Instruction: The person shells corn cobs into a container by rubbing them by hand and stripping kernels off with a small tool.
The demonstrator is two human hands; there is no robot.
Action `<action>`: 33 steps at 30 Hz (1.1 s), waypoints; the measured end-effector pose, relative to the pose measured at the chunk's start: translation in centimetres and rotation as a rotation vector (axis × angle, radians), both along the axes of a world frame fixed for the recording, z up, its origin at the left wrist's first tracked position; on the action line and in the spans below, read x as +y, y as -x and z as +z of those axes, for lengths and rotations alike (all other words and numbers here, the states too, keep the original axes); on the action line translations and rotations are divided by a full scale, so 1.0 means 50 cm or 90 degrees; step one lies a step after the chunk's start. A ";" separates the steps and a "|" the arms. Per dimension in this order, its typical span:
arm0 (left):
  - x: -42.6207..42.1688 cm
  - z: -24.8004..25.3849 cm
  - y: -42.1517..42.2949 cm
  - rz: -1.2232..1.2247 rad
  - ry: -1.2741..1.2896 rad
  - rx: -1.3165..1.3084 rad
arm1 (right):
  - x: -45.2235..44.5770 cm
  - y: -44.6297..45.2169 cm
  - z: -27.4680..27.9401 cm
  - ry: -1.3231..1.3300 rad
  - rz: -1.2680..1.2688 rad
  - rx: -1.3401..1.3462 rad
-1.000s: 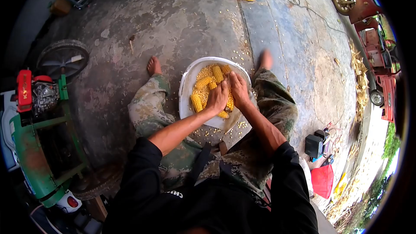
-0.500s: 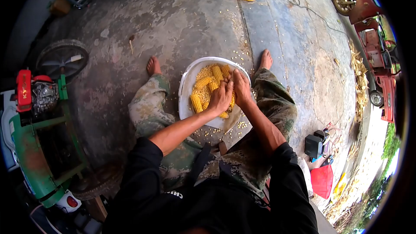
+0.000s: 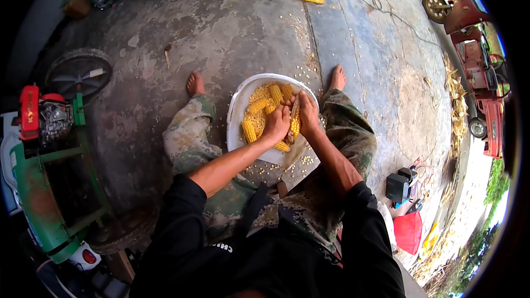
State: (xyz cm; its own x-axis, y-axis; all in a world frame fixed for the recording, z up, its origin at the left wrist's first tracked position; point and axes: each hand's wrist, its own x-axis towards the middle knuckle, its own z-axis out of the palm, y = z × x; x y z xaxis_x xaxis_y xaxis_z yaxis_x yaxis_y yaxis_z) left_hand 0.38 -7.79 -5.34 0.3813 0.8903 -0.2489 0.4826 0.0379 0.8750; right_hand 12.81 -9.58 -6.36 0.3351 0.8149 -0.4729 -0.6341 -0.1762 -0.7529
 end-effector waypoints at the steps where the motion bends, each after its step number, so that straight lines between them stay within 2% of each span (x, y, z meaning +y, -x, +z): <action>1: 0.006 -0.001 0.006 -0.009 0.065 0.021 | 0.002 -0.002 0.006 -0.009 0.000 0.065; 4: 0.005 0.019 0.013 0.044 0.128 -0.046 | 0.008 -0.010 0.014 0.001 0.033 0.040; 6: 0.006 -0.032 0.017 0.026 0.095 -0.015 | 0.017 -0.001 0.012 -0.004 -0.019 0.031; 8: 0.002 -0.083 0.016 0.012 -0.095 -0.012 | 0.016 -0.009 0.017 -0.008 0.031 -0.059; 9: 0.009 -0.065 0.016 0.012 -0.095 -0.012 | 0.013 -0.015 0.011 -0.008 0.031 -0.060; 11: 0.028 -0.007 0.018 -0.037 0.138 0.026 | 0.008 -0.027 -0.008 0.022 0.135 -0.067; 15: 0.036 -0.011 0.011 -0.013 0.210 -0.100 | 0.014 0.001 0.028 0.036 0.071 0.002; 17: 0.034 -0.026 -0.003 0.055 0.200 -0.262 | 0.015 -0.003 0.035 0.037 0.100 0.017; 18: 0.039 -0.015 0.000 0.055 0.199 -0.262 | 0.015 -0.006 0.037 0.040 0.130 0.032; 20: 0.057 0.019 0.011 0.054 0.475 -0.376 | 0.014 -0.007 0.053 0.036 0.146 0.003; 22: 0.077 0.019 0.014 0.058 0.483 -0.427 | 0.013 -0.001 0.060 0.030 0.163 -0.027; 24: 0.093 0.024 0.015 0.173 0.470 -0.439 | 0.010 0.014 0.058 0.013 0.129 -0.239; 25: 0.099 0.029 0.017 0.175 0.467 -0.439 | 0.008 0.023 0.051 0.037 0.103 -0.270; 28: 0.111 0.034 0.023 0.303 0.520 -0.441 | 0.000 0.032 0.070 0.074 0.183 -0.209; 33: 0.111 0.053 0.022 0.311 0.446 -0.423 | 0.003 0.063 0.111 0.078 0.224 -0.338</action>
